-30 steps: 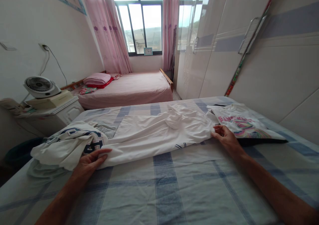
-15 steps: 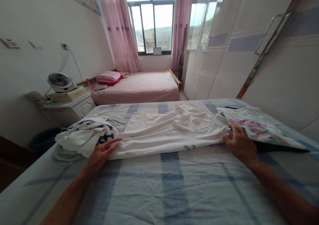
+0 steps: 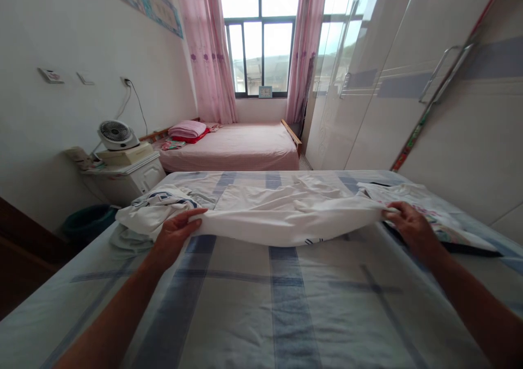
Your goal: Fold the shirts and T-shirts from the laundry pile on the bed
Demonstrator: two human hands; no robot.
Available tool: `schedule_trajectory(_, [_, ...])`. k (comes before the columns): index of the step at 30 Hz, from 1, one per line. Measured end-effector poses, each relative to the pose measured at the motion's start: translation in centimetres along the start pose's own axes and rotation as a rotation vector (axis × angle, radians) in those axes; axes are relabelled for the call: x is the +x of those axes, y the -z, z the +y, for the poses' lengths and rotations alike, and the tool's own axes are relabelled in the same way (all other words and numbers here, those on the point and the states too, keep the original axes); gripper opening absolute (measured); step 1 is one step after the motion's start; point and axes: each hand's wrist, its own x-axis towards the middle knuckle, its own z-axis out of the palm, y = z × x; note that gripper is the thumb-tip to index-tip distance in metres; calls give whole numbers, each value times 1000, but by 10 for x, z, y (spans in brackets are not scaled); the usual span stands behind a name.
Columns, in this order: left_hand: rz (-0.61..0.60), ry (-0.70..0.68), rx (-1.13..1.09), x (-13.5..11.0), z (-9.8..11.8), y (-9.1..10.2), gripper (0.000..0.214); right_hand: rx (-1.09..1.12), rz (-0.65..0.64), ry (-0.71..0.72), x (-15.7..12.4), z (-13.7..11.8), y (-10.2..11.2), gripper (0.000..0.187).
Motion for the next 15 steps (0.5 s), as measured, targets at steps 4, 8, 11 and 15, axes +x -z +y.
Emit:
schedule_trajectory(4, [-110,56,61,-15,11,17,41,85,-118,-89,-23,15,35,41])
schedule_trajectory(8, [-293,193,204,-6,13,23,35,-61,-330,-79,-16,32,37,29])
schedule_trajectory(11, [-246,203,208,42,30,9,33,127,-211,-116,27,7,20,17])
schedule_trajectory(15, [86,-11,-20,138,94,-24,32,465,117,-51,117,-71,9,9])
